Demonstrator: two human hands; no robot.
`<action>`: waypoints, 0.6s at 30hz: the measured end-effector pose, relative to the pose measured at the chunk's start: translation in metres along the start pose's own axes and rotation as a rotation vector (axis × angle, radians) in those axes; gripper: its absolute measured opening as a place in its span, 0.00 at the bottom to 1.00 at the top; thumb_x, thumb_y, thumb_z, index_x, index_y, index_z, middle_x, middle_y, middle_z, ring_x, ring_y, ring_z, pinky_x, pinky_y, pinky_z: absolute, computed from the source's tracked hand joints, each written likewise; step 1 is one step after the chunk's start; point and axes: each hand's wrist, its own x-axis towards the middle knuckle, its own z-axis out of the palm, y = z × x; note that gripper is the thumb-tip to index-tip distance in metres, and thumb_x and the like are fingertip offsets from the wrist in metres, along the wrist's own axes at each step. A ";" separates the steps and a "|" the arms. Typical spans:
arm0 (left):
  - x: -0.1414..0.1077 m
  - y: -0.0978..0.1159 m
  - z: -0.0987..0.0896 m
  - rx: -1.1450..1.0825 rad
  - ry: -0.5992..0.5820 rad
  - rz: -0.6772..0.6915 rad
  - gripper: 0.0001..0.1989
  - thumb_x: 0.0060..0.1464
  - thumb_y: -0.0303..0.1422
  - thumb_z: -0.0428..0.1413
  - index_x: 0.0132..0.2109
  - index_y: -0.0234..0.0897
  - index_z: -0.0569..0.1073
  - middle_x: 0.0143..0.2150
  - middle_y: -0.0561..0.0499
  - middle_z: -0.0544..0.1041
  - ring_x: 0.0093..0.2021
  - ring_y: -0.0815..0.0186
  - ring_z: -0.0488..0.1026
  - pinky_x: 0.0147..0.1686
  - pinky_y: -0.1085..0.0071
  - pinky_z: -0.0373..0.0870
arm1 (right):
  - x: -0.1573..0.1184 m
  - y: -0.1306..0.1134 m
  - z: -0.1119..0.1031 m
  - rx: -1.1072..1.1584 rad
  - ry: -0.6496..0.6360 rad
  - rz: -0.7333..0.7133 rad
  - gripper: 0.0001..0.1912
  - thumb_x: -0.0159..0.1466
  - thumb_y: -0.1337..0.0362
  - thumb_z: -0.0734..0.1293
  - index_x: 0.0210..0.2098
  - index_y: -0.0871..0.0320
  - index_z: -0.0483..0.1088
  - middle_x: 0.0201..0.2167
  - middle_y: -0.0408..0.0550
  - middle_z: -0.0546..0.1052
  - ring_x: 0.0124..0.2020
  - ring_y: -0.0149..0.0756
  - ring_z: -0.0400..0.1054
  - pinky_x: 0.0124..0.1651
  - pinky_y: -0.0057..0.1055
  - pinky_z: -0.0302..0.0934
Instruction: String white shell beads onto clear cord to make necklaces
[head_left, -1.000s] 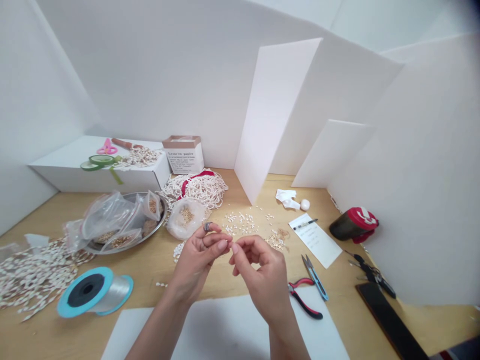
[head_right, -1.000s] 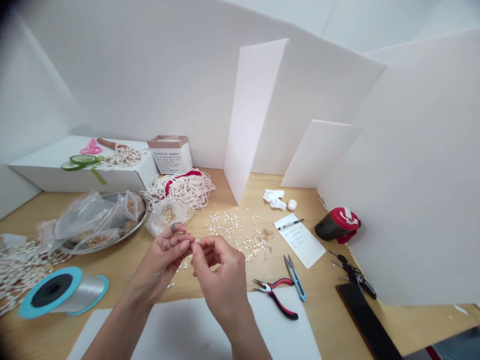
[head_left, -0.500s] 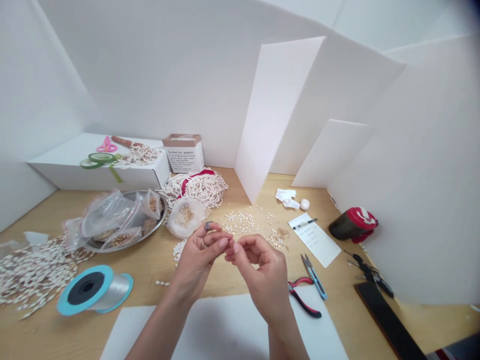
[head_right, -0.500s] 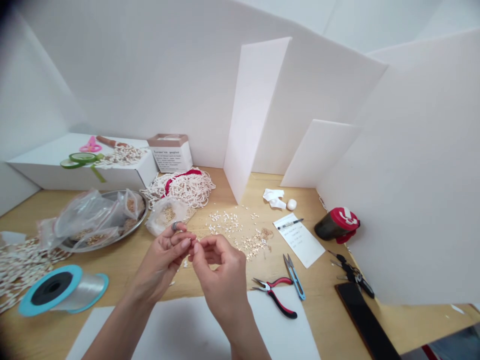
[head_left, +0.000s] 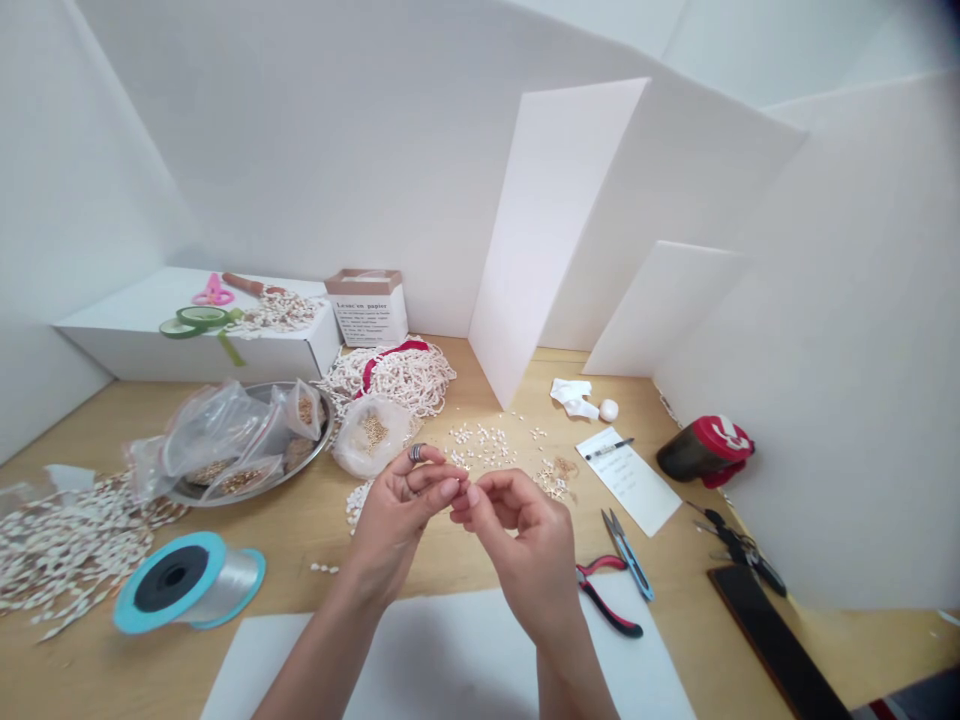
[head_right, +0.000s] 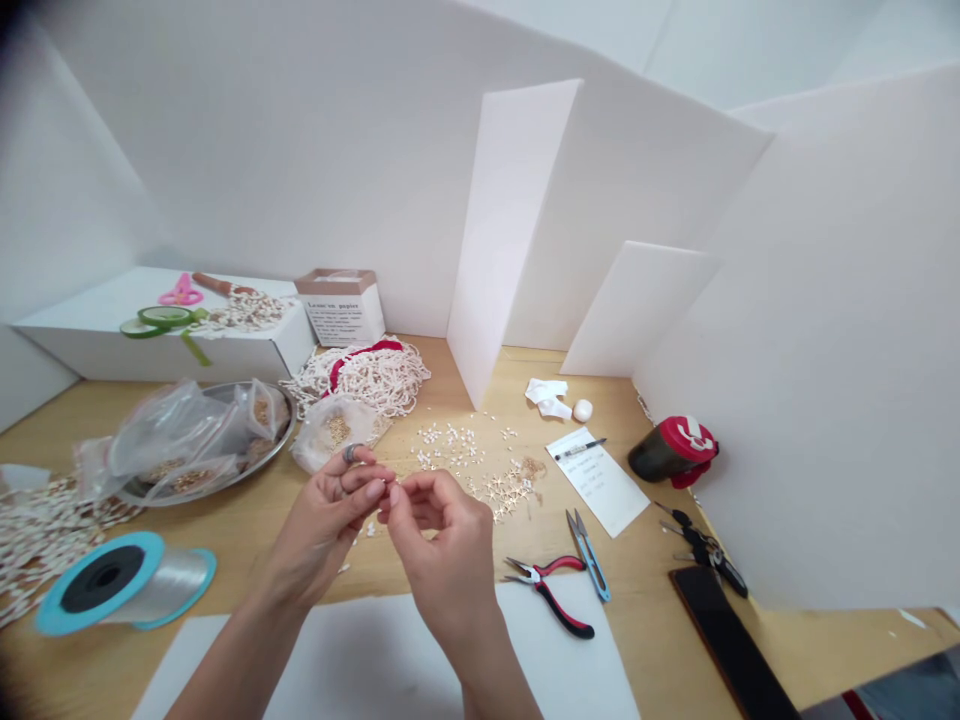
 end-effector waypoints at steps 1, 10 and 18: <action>0.000 0.000 0.000 -0.001 -0.001 0.000 0.20 0.38 0.25 0.68 0.37 0.34 0.68 0.28 0.52 0.80 0.27 0.71 0.74 0.29 0.79 0.68 | 0.000 0.000 0.000 0.001 0.000 0.001 0.05 0.61 0.62 0.66 0.32 0.58 0.69 0.29 0.47 0.78 0.30 0.35 0.75 0.36 0.31 0.70; 0.002 -0.001 -0.003 -0.011 -0.005 -0.009 0.21 0.37 0.26 0.68 0.38 0.35 0.68 0.29 0.52 0.80 0.28 0.70 0.75 0.29 0.79 0.69 | 0.000 0.001 0.001 0.004 -0.002 0.016 0.06 0.61 0.61 0.66 0.32 0.58 0.70 0.30 0.47 0.79 0.31 0.36 0.75 0.35 0.30 0.70; 0.001 0.001 0.000 -0.001 -0.004 0.009 0.20 0.38 0.26 0.68 0.38 0.35 0.67 0.28 0.52 0.79 0.28 0.71 0.75 0.29 0.80 0.69 | 0.001 -0.002 0.000 0.005 -0.016 0.049 0.07 0.61 0.61 0.66 0.32 0.58 0.69 0.29 0.49 0.79 0.31 0.37 0.75 0.34 0.31 0.70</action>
